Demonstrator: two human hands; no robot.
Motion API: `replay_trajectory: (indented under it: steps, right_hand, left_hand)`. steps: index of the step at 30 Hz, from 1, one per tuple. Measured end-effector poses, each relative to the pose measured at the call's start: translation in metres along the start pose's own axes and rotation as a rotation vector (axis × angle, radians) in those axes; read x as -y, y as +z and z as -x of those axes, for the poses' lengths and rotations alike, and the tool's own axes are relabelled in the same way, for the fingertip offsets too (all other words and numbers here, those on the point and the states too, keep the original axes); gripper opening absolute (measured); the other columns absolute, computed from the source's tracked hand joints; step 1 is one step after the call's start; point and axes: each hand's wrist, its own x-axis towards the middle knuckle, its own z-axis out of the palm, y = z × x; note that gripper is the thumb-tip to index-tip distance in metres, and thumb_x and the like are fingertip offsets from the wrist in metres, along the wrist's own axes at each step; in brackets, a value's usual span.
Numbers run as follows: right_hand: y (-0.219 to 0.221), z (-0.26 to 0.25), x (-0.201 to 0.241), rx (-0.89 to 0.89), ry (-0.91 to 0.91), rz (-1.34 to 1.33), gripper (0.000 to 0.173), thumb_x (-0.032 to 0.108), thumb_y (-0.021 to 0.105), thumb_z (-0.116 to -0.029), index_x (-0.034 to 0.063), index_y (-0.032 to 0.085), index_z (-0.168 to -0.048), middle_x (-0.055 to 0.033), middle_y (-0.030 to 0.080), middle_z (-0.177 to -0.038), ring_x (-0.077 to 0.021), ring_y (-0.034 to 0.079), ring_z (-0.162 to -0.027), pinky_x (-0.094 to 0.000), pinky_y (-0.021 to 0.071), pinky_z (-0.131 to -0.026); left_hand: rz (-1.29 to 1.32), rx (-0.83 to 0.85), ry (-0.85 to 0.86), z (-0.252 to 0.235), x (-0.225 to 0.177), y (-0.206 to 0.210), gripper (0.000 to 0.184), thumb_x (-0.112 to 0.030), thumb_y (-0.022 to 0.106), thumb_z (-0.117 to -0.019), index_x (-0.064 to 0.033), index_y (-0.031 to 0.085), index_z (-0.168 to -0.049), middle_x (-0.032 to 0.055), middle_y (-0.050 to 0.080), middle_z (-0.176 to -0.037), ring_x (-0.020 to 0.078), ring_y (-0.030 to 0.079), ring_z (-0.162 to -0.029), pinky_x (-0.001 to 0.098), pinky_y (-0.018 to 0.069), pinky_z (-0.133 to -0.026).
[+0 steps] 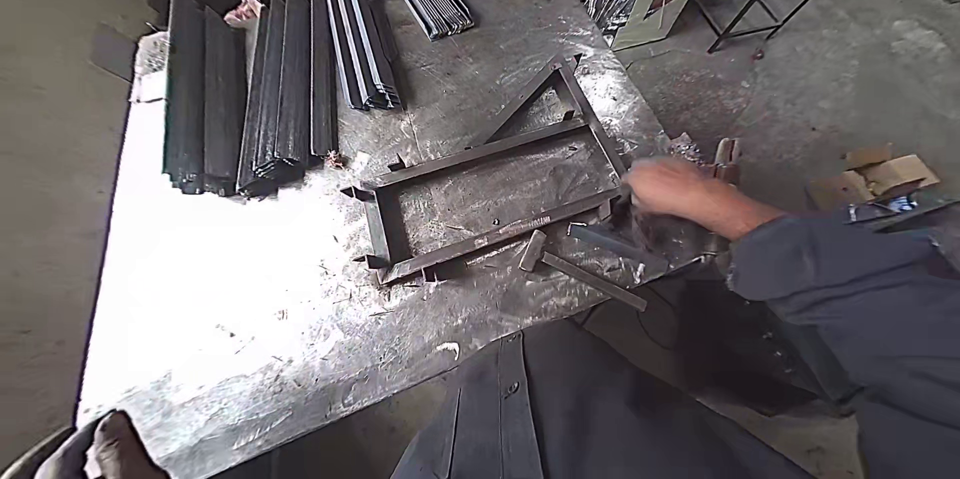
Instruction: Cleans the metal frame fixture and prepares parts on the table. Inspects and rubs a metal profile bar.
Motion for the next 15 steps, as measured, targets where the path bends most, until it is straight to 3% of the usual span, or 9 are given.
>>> replay_trajectory:
  steps: [2,4,5,6,7,9,11,13,15]
  right_hand:
    - [0.033,-0.014,-0.011,-0.302,-0.005,-0.095,0.035,0.016,0.059,-0.0999,0.0097,0.066,-0.133,-0.0202,0.064,-0.127,-0.0434,0.061,-0.117,-0.0603,0.0528,-0.09]
    - [0.065,-0.006,-0.009,-0.309,-0.019,-0.088,0.046,0.006,0.055,-0.1,0.0086,0.056,-0.146,-0.0202,0.055,-0.142,-0.0461,0.052,-0.128,-0.0595,0.0513,-0.097]
    - [0.072,0.006,-0.009,-0.253,-0.013,-0.083,0.045,0.004,0.059,-0.0973,0.0055,0.058,-0.143,-0.0213,0.057,-0.14,-0.0468,0.053,-0.127,-0.0602,0.0516,-0.096]
    - [0.072,0.02,-0.013,-0.176,-0.003,-0.089,0.038,0.004,0.066,-0.0919,0.0031,0.067,-0.129,-0.0215,0.063,-0.128,-0.046,0.059,-0.118,-0.0617,0.0529,-0.091]
    - [0.067,0.034,-0.017,-0.056,0.009,-0.086,0.024,0.006,0.071,-0.0874,0.0035,0.073,-0.111,-0.0196,0.068,-0.113,-0.0433,0.064,-0.107,-0.0623,0.0531,-0.085]
    - [0.058,0.063,-0.016,-0.017,0.013,-0.103,0.017,0.01,0.072,-0.0865,0.0086,0.077,-0.103,-0.0156,0.071,-0.106,-0.0386,0.067,-0.103,-0.0602,0.0534,-0.084]
    - [0.044,0.085,-0.005,-0.296,-0.056,-0.254,0.03,0.011,0.071,-0.0899,0.0096,0.074,-0.12,-0.0172,0.069,-0.119,-0.0391,0.065,-0.112,-0.0598,0.0528,-0.091]
    - [0.032,0.096,0.03,-0.502,-0.206,-0.574,0.046,0.016,0.071,-0.0909,0.0128,0.066,-0.136,-0.0139,0.067,-0.129,-0.0317,0.066,-0.115,-0.0555,0.0548,-0.094]
    - [0.032,0.097,0.073,-0.489,-0.444,-0.931,0.058,0.025,0.07,-0.0954,0.0173,0.052,-0.15,-0.0071,0.063,-0.139,-0.0184,0.064,-0.12,-0.0448,0.0548,-0.101]
  left_hand:
    - [0.076,0.06,0.116,-0.005,-0.038,-0.003,0.037,-0.024,0.053,-0.1073,0.0052,0.07,-0.122,0.0306,0.058,-0.139,0.0343,0.055,-0.134,0.035,0.0452,-0.11]
    - [0.164,0.149,0.277,-0.004,-0.08,-0.001,0.035,-0.021,0.056,-0.1065,0.0068,0.067,-0.124,0.032,0.057,-0.138,0.0352,0.058,-0.129,0.0373,0.0513,-0.105]
    - [0.232,0.195,0.368,-0.001,-0.101,0.005,0.033,-0.018,0.059,-0.1049,0.0089,0.067,-0.122,0.0328,0.058,-0.135,0.035,0.061,-0.125,0.0383,0.054,-0.102]
    - [0.317,0.256,0.447,0.007,-0.124,0.014,0.031,-0.015,0.06,-0.1033,0.0105,0.067,-0.12,0.0326,0.061,-0.131,0.0335,0.064,-0.12,0.0387,0.055,-0.1]
    - [0.403,0.33,0.515,0.016,-0.146,0.022,0.029,-0.015,0.061,-0.1022,0.0091,0.068,-0.117,0.0288,0.065,-0.126,0.0276,0.067,-0.114,0.0359,0.0566,-0.097]
    - [0.576,0.573,0.59,0.037,-0.195,0.038,0.029,-0.02,0.06,-0.1022,0.0028,0.071,-0.115,0.016,0.071,-0.118,0.0149,0.07,-0.106,0.0304,0.0581,-0.094]
    - [0.793,0.897,0.553,0.061,-0.249,0.057,0.037,-0.031,0.058,-0.1041,-0.0005,0.07,-0.122,0.0095,0.073,-0.12,0.015,0.072,-0.105,0.0342,0.0616,-0.093]
    - [1.047,1.223,0.41,0.084,-0.298,0.075,0.055,-0.04,0.058,-0.104,0.0017,0.056,-0.141,0.0139,0.065,-0.136,0.0262,0.071,-0.115,0.0446,0.064,-0.093]
    - [1.233,1.375,0.229,0.106,-0.339,0.09,0.066,-0.041,0.06,-0.1029,-0.0022,0.042,-0.153,0.0125,0.061,-0.142,0.0262,0.067,-0.121,0.0471,0.0628,-0.096]
